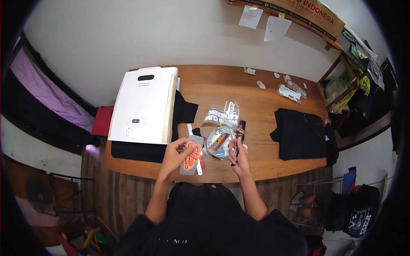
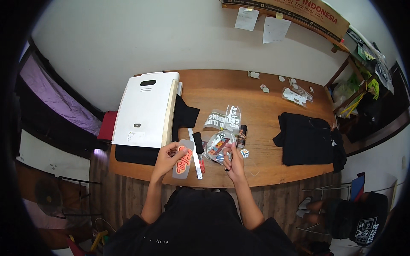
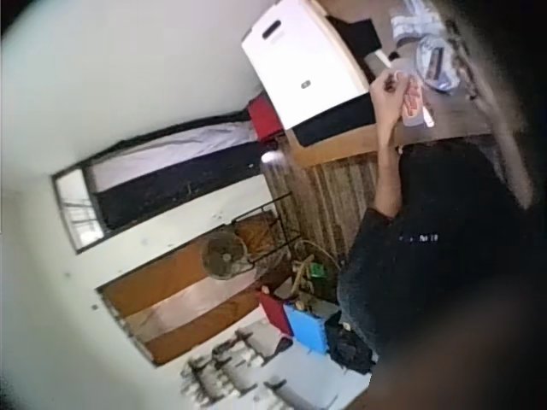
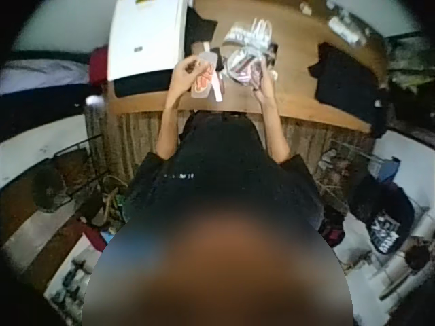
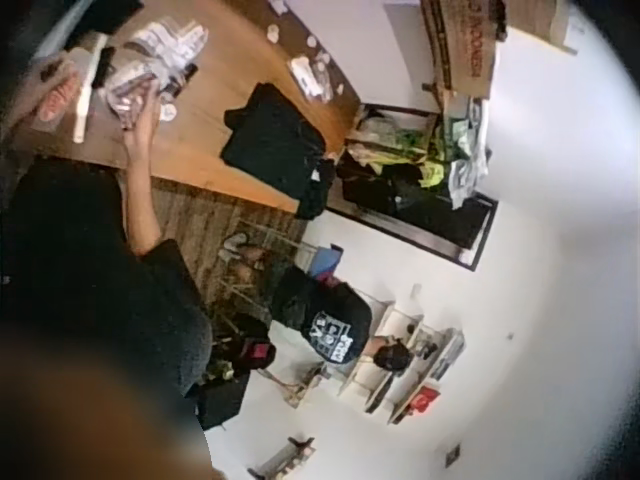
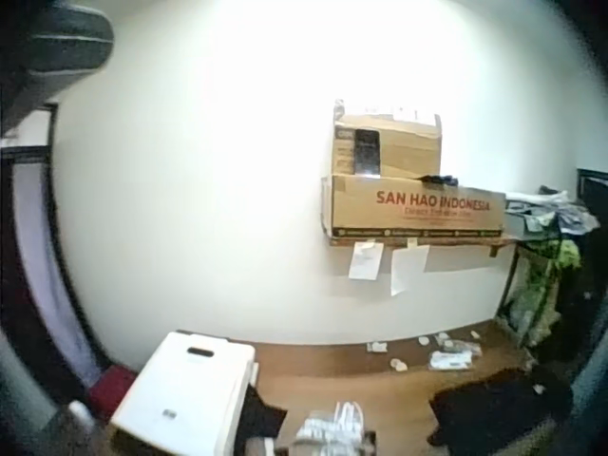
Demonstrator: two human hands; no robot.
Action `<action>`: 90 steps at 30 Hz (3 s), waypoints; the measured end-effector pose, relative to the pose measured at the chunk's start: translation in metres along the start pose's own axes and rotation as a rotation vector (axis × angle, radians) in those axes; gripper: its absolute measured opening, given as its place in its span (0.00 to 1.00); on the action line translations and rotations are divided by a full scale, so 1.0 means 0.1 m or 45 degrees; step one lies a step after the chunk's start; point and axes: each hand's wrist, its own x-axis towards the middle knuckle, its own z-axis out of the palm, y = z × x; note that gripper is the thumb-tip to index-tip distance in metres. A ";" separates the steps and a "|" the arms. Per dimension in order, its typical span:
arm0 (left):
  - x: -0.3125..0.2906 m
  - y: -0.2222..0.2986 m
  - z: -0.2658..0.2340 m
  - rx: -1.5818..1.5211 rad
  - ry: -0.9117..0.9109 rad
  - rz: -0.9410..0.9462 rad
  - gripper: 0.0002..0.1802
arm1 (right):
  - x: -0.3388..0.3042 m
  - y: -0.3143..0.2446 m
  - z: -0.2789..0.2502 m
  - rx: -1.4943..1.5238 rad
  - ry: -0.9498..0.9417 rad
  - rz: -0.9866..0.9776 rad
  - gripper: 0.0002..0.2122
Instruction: Trimming printed heat transfer decals with a pair of scissors at a workbench.
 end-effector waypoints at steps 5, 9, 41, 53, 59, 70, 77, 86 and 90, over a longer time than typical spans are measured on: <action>-0.04 -0.82 0.12 -0.288 0.157 -0.082 0.09 | -0.09 0.66 -0.62 -0.321 0.061 0.233 0.08; -0.14 -1.27 0.38 -0.420 0.072 -0.270 0.11 | -0.23 0.84 -0.57 -0.495 -0.232 0.352 0.09; -0.17 -2.81 -0.01 0.733 0.654 -0.222 0.13 | 0.31 1.09 -1.63 -1.276 0.208 -0.205 0.09; 0.43 -2.79 0.04 1.204 0.704 -0.370 0.22 | -0.16 1.30 -2.33 -1.274 0.097 0.041 0.09; 0.45 -2.71 0.07 1.179 0.678 -0.198 0.23 | -0.12 1.16 -2.53 -1.280 0.070 -0.031 0.08; 0.59 -2.69 0.12 1.376 0.615 -0.133 0.23 | 0.06 0.86 -2.25 -1.290 -0.006 -0.013 0.06; 0.60 -2.86 0.05 1.454 0.621 -0.227 0.25 | 0.09 0.88 -2.23 -1.293 -0.078 -0.015 0.07; 0.67 -2.60 0.06 0.785 0.836 -0.061 0.26 | 0.06 0.88 -2.42 -1.304 -0.077 -0.005 0.07; 0.77 -2.49 -0.13 0.439 0.839 0.076 0.33 | 0.06 0.83 -2.25 -1.229 -0.078 0.088 0.07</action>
